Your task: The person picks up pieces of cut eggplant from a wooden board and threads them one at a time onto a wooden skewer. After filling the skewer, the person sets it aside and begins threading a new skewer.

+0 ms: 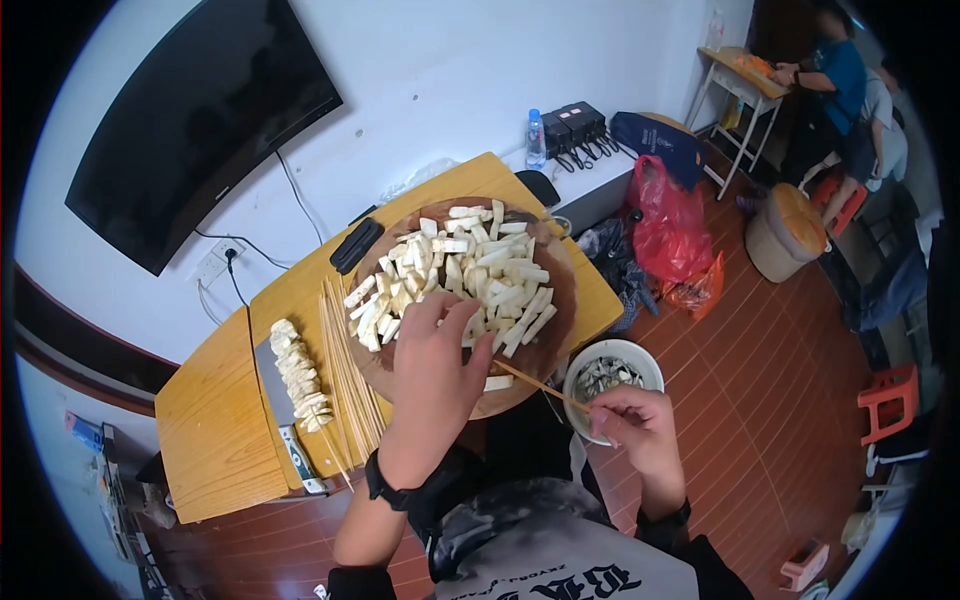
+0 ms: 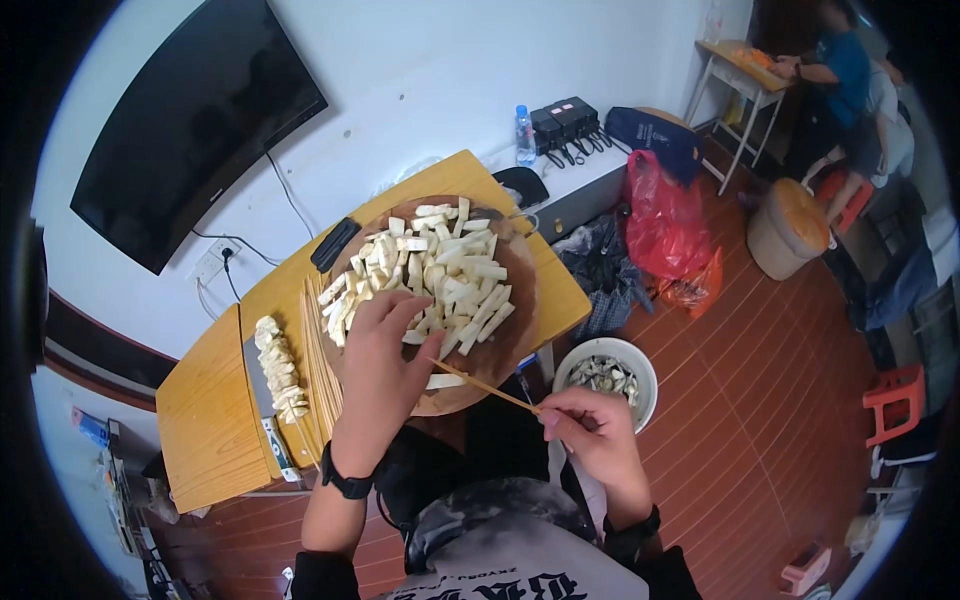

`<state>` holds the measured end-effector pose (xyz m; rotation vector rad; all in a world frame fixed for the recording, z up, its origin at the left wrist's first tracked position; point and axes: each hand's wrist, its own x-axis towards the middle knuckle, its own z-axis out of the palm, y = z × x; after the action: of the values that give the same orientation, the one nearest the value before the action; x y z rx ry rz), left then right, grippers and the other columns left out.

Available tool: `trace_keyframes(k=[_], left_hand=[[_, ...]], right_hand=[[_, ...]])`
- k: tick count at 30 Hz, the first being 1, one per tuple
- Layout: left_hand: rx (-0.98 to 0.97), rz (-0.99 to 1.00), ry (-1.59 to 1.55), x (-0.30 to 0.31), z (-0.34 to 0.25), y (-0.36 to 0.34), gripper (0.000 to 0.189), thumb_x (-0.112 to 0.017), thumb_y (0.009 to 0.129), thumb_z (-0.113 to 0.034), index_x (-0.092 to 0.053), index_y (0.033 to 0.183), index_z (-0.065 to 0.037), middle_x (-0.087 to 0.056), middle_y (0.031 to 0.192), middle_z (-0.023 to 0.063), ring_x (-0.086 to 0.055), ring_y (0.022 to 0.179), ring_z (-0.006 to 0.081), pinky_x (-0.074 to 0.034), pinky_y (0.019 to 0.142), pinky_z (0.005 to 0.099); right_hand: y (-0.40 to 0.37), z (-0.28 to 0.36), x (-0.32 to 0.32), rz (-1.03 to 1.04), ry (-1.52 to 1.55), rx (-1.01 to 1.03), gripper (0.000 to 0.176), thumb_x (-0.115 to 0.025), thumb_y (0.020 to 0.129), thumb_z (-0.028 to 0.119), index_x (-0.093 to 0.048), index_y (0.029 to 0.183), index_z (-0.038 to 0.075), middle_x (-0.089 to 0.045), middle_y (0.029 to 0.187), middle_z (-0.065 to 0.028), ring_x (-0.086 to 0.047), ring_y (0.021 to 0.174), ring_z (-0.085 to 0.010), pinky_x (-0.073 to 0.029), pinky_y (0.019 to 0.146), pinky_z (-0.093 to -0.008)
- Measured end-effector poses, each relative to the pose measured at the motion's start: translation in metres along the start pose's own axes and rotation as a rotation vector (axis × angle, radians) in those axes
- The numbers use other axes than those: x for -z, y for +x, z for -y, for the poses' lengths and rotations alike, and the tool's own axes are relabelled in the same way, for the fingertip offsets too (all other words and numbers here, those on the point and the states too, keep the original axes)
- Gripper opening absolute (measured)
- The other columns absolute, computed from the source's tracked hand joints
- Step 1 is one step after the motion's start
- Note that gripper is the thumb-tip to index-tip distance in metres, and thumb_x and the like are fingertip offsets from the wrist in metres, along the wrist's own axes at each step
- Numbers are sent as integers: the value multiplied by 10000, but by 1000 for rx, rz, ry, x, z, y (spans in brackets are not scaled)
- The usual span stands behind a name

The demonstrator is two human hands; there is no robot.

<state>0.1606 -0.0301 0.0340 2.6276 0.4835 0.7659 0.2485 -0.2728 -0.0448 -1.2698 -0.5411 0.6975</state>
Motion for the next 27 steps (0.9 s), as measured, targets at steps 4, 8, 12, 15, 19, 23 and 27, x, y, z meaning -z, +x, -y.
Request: trace_keyframes(k=[4, 8, 12, 15, 19, 23, 27], left_hand=[[8, 68, 25, -19, -4, 6, 357, -816, 756, -91, -703, 1087, -24, -641, 1040, 149, -591, 1024, 370, -490, 896, 445], [33, 83, 40, -22, 1, 4, 344, -815, 743, -79, -706, 1066, -34, -637, 1047, 155, -592, 1016, 375, -492, 882, 442], [17, -37, 59, -20, -10, 2, 300, -814, 724, -60, -708, 1004, -38, -624, 1015, 147, -590, 998, 363, -494, 862, 434], [-56, -15, 18, -19, -16, 0, 264, -811, 718, -49, -702, 958, -34, -607, 981, 135, -581, 965, 349, -493, 841, 425], [-37, 49, 68, -26, -17, 0, 230, -807, 722, -43, -689, 920, -29, -603, 960, 122, -568, 928, 341, -490, 818, 422], [-30, 91, 101, -26, -19, 0, 212, -800, 737, -55, -681, 910, -21, -617, 934, 131, -581, 913, 357, -490, 809, 442], [-18, 129, 97, -23, -20, 0, 203, -780, 761, -70, -678, 927, -16, -630, 914, 153, -606, 916, 382, -491, 805, 469]], right_hand=[[-3, 4, 6, 1, -1, -1, 97, -650, 946, -49, -696, 1031, -54, -695, 855, -56, -658, 735, -108, -487, 645, -224], [-6, 6, 17, -22, -17, -15, 96, -648, 949, -43, -699, 1029, -53, -693, 846, -55, -655, 727, -107, -486, 642, -226], [-7, 4, 26, -30, 11, -21, 95, -649, 950, -41, -699, 1029, -53, -691, 843, -54, -652, 724, -107, -485, 647, -229], [-6, 3, 29, -25, 9, -18, 94, -648, 952, -41, -699, 1031, -54, -690, 842, -56, -651, 723, -106, -485, 650, -229], [-7, 1, 28, -20, 17, -14, 96, -650, 953, -41, -697, 1035, -56, -692, 846, -60, -656, 727, -105, -487, 649, -224], [-9, 1, 28, -30, 16, -10, 97, -651, 954, -40, -697, 1037, -58, -694, 847, -61, -660, 730, -105, -491, 650, -222], [-8, 2, 27, -29, 11, -14, 93, -646, 957, -43, -696, 1033, -58, -695, 849, -61, -660, 728, -105, -493, 650, -223]])
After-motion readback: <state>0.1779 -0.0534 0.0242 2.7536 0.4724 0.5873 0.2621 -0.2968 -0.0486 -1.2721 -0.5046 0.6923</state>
